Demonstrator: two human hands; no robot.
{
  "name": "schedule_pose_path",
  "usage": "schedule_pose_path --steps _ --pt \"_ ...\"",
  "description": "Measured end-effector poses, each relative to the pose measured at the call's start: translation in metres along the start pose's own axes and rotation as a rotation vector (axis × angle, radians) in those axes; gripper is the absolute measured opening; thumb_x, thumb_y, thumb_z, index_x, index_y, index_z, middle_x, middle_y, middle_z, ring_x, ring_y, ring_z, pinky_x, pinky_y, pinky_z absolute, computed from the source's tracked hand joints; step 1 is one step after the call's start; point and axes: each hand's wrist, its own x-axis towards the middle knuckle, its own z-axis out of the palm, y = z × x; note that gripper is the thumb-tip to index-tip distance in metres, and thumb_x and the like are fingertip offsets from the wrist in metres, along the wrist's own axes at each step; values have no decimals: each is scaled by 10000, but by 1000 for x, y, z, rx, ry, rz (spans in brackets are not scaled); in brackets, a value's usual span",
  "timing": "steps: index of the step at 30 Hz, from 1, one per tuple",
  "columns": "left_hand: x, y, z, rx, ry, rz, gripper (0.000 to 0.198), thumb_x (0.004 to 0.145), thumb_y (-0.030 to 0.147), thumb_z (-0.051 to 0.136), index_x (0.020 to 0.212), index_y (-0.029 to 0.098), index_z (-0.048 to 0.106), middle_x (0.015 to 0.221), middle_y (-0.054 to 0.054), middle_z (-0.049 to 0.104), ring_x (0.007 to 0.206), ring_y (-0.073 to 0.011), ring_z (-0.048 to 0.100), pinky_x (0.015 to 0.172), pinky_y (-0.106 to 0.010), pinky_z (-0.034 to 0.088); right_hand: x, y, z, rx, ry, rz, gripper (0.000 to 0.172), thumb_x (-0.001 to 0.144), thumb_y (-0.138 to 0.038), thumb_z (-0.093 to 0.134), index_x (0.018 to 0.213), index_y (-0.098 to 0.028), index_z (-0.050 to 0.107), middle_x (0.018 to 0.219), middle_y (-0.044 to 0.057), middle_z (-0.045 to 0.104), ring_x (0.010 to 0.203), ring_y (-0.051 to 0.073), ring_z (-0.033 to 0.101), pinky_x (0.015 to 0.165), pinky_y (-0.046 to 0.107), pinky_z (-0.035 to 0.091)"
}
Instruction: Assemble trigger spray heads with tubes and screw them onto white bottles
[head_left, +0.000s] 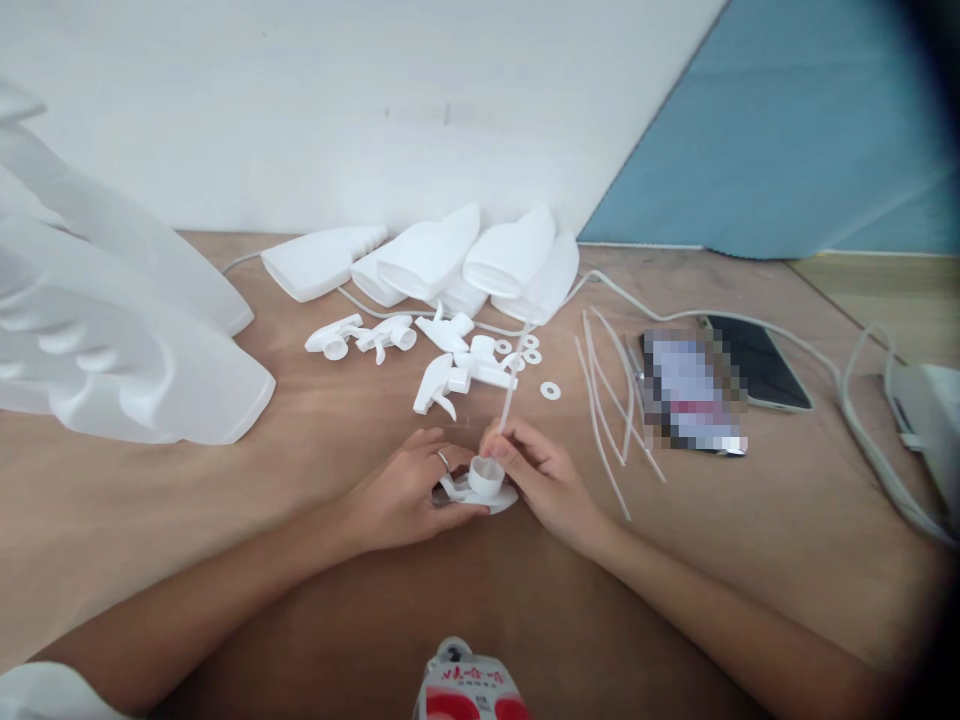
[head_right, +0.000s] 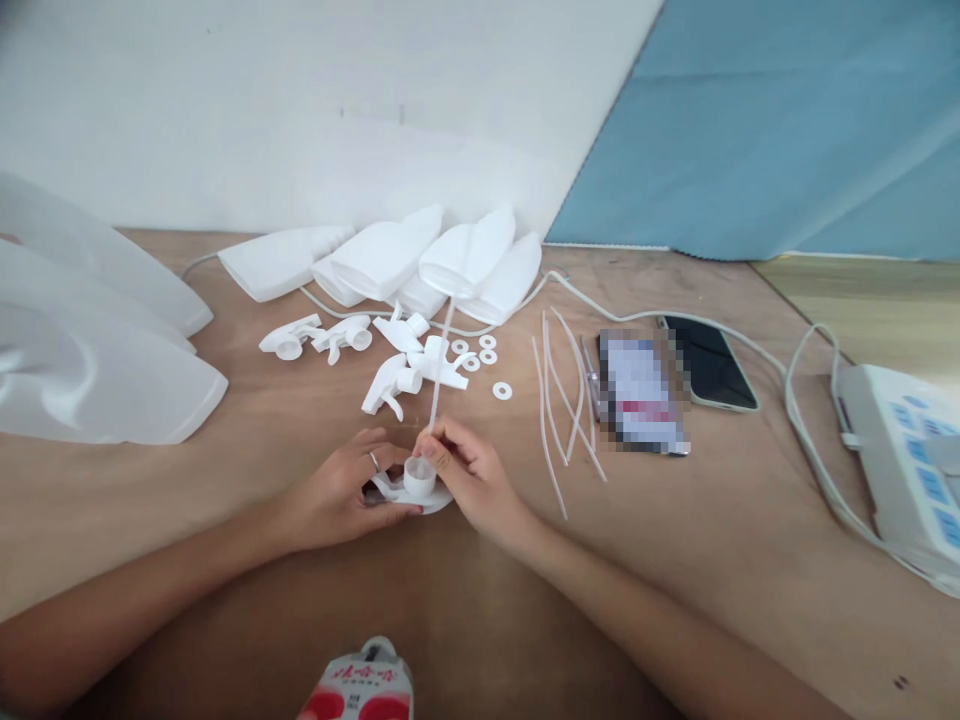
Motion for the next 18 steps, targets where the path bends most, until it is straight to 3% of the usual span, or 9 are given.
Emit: schedule_pose_path --steps 3,6,9,11,13,16,17,18 --pt "1 2 -7 -33 56 -116 251 808 395 669 948 204 584 847 3 645 801 -167 618 759 -318 523 -7 -3 -8 -110 58 -124 202 955 -302 464 1122 -242 559 930 37 581 798 126 585 701 238 501" --pt "2 4 -11 -79 89 -228 258 815 434 642 830 193 553 806 28 613 681 -120 604 610 -244 500 -12 1 -21 -344 -18 -387 498 906 -135 469 1363 -325 407 1280 94 494 1044 176 591 836 328 531" --pt "7 8 -13 -15 23 -114 342 778 523 668 809 201 558 800 14 601 746 -150 612 667 -277 517 -15 9 -29 -742 -234 -573 549 833 -92 531 1317 -351 516 1416 100 428 1223 292 510 945 487 486" --pt "14 15 -19 67 -19 25 403 735 585 687 800 206 565 779 1 600 771 -173 607 706 -309 515 -17 13 -30 -852 -231 -560 486 830 -130 573 1254 -367 585 1359 84 511 1167 305 556 943 524 487" --pt "25 21 -33 103 3 85 382 777 575 648 830 202 582 755 -1 610 702 -156 589 662 -301 492 -19 15 -32 -850 -142 -549 453 831 -146 590 1219 -379 611 1278 67 582 1104 286 601 928 506 510" --pt "51 15 -69 244 283 -58 239 919 392 489 852 195 607 678 15 600 589 -118 540 603 -280 441 -22 12 -41 -886 -19 -666 539 800 -85 578 1263 -362 574 1280 83 575 1128 278 599 905 462 532" --pt "61 6 -84 371 492 -117 207 929 328 461 865 191 602 722 1 613 656 -136 566 648 -295 447 -22 11 -45 -907 19 -712 582 785 -67 577 1296 -344 544 1291 102 559 1133 281 597 891 449 538" --pt "70 -7 -99 489 621 -167 177 922 305 468 936 181 593 859 -35 644 814 -179 604 744 -332 459 -21 9 -48 -925 58 -740 620 773 -54 580 1326 -326 513 1291 119 547 1130 283 596 875 437 544"
